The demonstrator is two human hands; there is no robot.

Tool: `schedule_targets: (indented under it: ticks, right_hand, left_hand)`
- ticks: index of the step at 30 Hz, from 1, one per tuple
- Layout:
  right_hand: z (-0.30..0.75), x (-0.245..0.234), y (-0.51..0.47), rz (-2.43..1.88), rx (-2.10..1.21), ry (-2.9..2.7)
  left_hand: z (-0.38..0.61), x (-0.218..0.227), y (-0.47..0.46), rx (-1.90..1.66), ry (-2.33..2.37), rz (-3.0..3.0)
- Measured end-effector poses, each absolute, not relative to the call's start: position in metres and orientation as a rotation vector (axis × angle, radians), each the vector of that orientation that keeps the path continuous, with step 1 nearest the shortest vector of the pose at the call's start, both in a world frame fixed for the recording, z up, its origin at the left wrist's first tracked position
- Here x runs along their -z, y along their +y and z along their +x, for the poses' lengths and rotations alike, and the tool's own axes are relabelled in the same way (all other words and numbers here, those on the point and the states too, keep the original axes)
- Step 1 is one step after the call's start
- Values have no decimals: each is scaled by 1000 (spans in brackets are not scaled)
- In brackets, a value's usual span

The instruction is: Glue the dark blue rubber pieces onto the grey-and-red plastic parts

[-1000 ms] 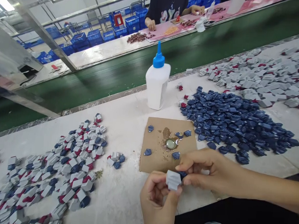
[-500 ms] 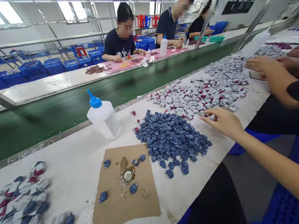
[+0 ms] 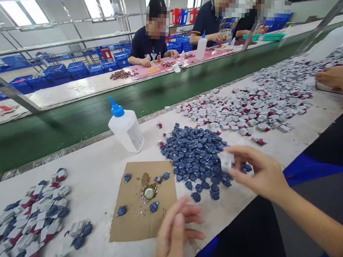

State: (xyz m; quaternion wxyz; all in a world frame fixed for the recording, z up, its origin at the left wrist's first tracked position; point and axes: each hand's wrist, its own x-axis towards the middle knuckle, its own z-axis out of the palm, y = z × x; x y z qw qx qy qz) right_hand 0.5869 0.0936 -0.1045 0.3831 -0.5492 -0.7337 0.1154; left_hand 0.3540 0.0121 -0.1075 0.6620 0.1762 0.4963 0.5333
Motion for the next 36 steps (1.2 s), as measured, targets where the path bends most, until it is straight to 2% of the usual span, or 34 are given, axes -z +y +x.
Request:
schedule_targets:
  ticks: [3,6,12,15,19,30,36]
  right_hand:
    - [542,105,58,-1012,-440,-2010]
    - [523,113,48,-830,-434,-2165]
    - [558,132,63,-1267,-35,-2256]
    - [565,136,62,-1254,94,-2442]
    - [547,132,60,-1149,207,-2491]
    - [521,134,70,-995,122,-2795]
    - [493,127,78,-980,-304,-2677]
  left_hand:
    - [381,102,20,-1031,872,323]
    - [377,100,18,-1050,830,281]
    - [332,116,2,-1476,1239,67]
    - [315,123,-1,-1665,1376,41]
    - [299,122,0,-1718,1393,53]
    - [291,122,-11,-1632,1342,37]
    - [289,121,-13,-1619,1328,15]
